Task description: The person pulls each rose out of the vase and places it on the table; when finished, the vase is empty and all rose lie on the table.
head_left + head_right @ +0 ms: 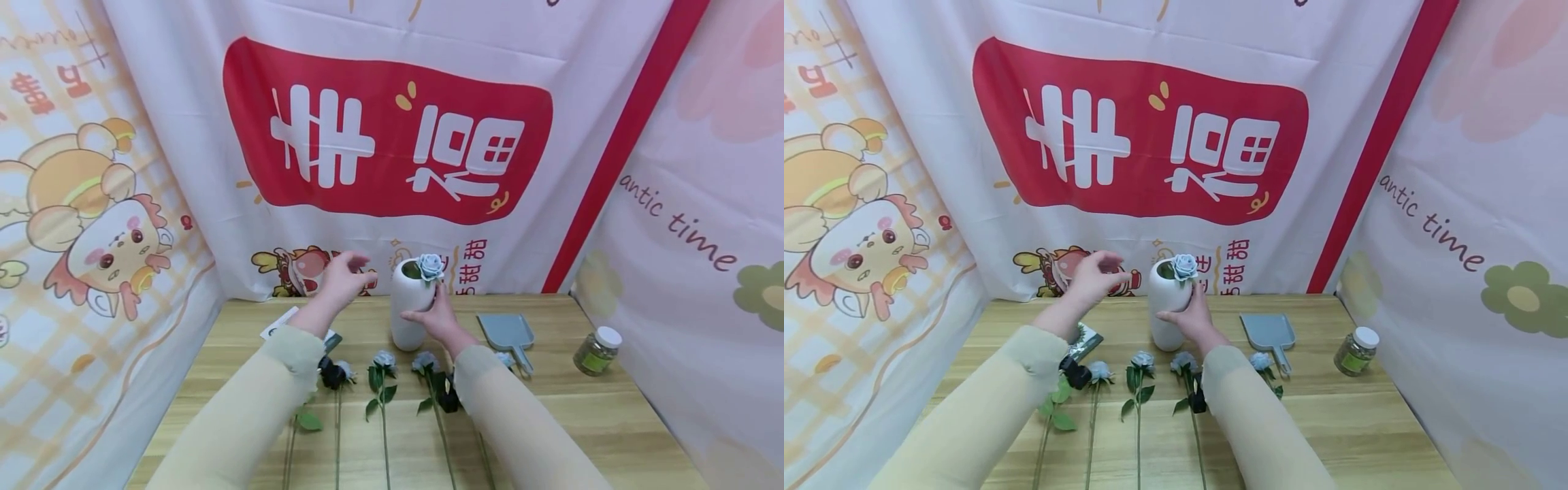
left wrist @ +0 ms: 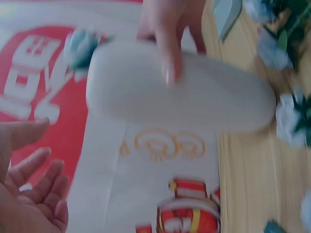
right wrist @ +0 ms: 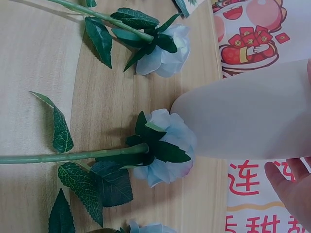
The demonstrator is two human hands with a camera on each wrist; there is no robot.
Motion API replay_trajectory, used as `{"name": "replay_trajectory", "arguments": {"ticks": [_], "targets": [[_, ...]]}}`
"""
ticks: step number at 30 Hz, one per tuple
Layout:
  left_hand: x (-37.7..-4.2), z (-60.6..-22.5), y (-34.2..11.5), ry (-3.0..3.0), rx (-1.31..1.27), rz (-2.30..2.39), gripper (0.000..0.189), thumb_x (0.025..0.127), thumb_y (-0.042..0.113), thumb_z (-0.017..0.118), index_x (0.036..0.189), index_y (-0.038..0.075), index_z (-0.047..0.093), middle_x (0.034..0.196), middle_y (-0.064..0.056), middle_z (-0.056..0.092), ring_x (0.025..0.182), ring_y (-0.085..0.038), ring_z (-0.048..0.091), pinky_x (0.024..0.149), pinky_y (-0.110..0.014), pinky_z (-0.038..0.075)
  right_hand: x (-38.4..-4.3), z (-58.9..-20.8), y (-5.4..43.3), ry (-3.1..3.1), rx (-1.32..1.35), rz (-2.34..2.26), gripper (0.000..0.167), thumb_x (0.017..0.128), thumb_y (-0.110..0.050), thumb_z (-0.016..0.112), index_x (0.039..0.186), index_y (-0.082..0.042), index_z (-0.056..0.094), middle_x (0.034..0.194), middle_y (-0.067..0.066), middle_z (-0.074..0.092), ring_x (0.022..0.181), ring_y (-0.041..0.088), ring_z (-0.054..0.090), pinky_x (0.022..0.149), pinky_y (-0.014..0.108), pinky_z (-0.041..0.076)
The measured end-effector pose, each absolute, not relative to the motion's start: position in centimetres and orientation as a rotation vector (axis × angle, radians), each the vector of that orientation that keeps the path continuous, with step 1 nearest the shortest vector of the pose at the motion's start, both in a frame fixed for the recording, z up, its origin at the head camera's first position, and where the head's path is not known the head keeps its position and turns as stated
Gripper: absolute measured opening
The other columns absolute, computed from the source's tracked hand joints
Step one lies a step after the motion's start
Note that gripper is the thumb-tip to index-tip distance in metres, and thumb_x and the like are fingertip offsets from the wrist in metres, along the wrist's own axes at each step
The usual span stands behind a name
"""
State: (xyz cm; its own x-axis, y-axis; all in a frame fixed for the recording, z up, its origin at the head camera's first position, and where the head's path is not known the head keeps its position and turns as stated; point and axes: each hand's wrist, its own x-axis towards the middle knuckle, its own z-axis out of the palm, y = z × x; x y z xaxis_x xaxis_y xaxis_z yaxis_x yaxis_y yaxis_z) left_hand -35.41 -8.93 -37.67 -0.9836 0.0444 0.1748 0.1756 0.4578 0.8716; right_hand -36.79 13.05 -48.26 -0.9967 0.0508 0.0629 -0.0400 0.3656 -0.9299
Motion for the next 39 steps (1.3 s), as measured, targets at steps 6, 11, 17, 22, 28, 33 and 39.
{"name": "replay_trajectory", "arguments": {"ticks": [6, 11, 17, 22, 28, 33, 39], "targets": [[-36.3, -38.1, -3.9, -2.680, -0.347, -1.214, 0.035, 0.085, 0.025, 0.078, 0.119, 0.016, 0.071, 0.123, -0.002, 0.065, 0.119, -0.026, 0.051, 0.103, -0.046, 0.036, -36.8, -48.1, 13.0, -2.506, 0.046, 1.729, 0.104, 0.069, -0.017, 0.091, 0.150, -0.019, 0.026, 0.147, 0.011, 0.037, 0.131, 0.034, 0.044, 0.109, 0.052, 0.034], [-37.0, -38.7, -1.0, -2.789, -0.342, -0.735, 0.043, 0.085, 0.047, 0.074, 0.119, 0.020, 0.073, 0.133, -0.001, 0.059, 0.124, -0.026, 0.042, 0.099, -0.048, 0.032, -37.0, -48.1, 13.2, -2.478, 0.103, 1.749, 0.107, 0.070, -0.011, 0.090, 0.152, -0.018, 0.021, 0.151, 0.012, 0.031, 0.132, 0.035, 0.042, 0.109, 0.049, 0.036], [-37.2, -39.8, 1.0, -2.849, -0.348, -0.705, 0.055, 0.085, 0.055, 0.072, 0.124, 0.016, 0.070, 0.150, -0.004, 0.043, 0.141, -0.033, 0.024, 0.112, -0.056, 0.017, -37.2, -48.4, 13.3, -2.500, 0.075, 1.714, 0.107, 0.072, -0.015, 0.090, 0.153, -0.014, 0.021, 0.155, 0.013, 0.028, 0.137, 0.033, 0.036, 0.112, 0.046, 0.032], [-37.2, -40.7, 1.7, -2.770, -0.210, -0.983, 0.044, 0.084, 0.043, 0.077, 0.118, 0.016, 0.073, 0.153, 0.000, 0.040, 0.145, -0.030, 0.018, 0.114, -0.056, 0.012, -37.3, -48.5, 13.3, -2.505, 0.093, 1.696, 0.104, 0.072, -0.013, 0.089, 0.153, -0.013, 0.023, 0.154, 0.012, 0.030, 0.136, 0.034, 0.037, 0.110, 0.047, 0.034], [-37.3, -40.8, 1.7, -2.583, -0.147, -1.200, 0.033, 0.081, 0.026, 0.082, 0.110, 0.011, 0.076, 0.144, 0.001, 0.051, 0.142, -0.030, 0.028, 0.112, -0.058, 0.018, -37.0, -48.7, 13.2, -2.496, 0.077, 1.717, 0.098, 0.073, -0.009, 0.087, 0.150, -0.012, 0.026, 0.148, 0.014, 0.036, 0.132, 0.035, 0.041, 0.109, 0.048, 0.036], [-37.3, -39.9, 1.2, -2.396, -0.247, -1.317, 0.023, 0.081, 0.014, 0.080, 0.103, 0.007, 0.078, 0.130, -0.003, 0.063, 0.132, -0.032, 0.043, 0.110, -0.053, 0.028, -37.0, -48.7, 13.1, -2.479, 0.078, 1.739, 0.095, 0.072, -0.012, 0.090, 0.146, -0.012, 0.029, 0.144, 0.013, 0.037, 0.129, 0.034, 0.044, 0.107, 0.047, 0.038], [-36.8, -37.2, 0.8, -2.302, -0.282, -1.481, 0.026, 0.084, 0.011, 0.078, 0.109, 0.006, 0.076, 0.125, -0.006, 0.065, 0.125, -0.027, 0.048, 0.109, -0.044, 0.033, -37.2, -48.9, 13.2, -2.478, 0.056, 1.729, 0.094, 0.069, -0.013, 0.091, 0.142, -0.014, 0.032, 0.140, 0.011, 0.040, 0.127, 0.032, 0.046, 0.106, 0.048, 0.039]]}}
